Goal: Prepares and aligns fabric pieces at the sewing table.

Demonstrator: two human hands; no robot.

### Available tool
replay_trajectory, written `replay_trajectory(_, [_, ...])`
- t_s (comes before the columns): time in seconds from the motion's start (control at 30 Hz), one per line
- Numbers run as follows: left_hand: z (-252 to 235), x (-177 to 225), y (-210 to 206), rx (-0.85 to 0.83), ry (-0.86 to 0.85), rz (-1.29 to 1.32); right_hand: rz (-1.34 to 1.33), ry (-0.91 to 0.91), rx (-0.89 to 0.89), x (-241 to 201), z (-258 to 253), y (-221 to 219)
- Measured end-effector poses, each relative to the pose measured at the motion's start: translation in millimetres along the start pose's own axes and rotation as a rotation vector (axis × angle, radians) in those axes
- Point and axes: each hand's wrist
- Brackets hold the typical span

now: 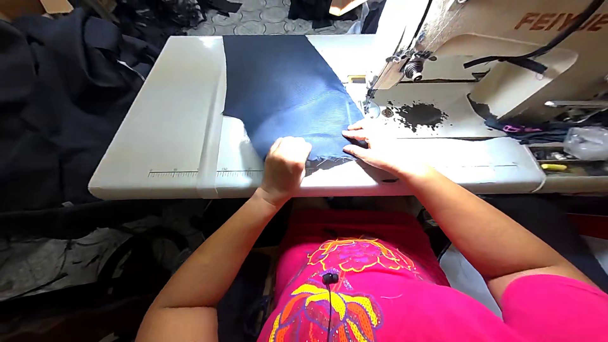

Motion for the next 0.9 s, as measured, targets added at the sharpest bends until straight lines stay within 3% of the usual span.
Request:
replay_trajectory(0.27, [45.5,-34.9,15.4,-0.188,-0.249,0.004,0.02,-0.038,0.016,-8.2,4.0,-4.3])
replay_trajectory(0.37, [51.3,-43.1,23.8,-0.252,-0.231,0.078,0.044,-0.036,-0.008,-16.0,4.1,-7.5])
replay_trajectory(0.47, [53.9,-55.7,50.7,-0.296,0.101,0.022,0.069,-0.006,-0.022,-12.7,6.2,-6.9])
replay_trajectory(0.57, [60.2,-71.4,76.8,-0.282,0.778,0.032,0.04,-0.018,-0.018,-11.8,8.5,-8.0])
replay_trajectory(0.63, [63.8,-77.7,81.1,-0.279,1.037,0.07,0.031,-0.019,0.002,-10.8,7.9,-10.8])
replay_trajectory(0.77, [69.5,-64.7,79.5,-0.162,0.972,0.148,0.052,-0.032,0.024,-12.4,6.5,-14.7])
replay_trajectory(0.9, [66.0,-12.3,76.6,-0.186,0.854,0.181,0.046,-0.064,0.036,-21.3,6.8,-18.1])
Point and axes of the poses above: each hand's wrist, its own z-axis away from the middle knuckle, its own y-axis out of the back of the hand, x = y × z, and after that the axes turned 13 degrees about -x, right-handed
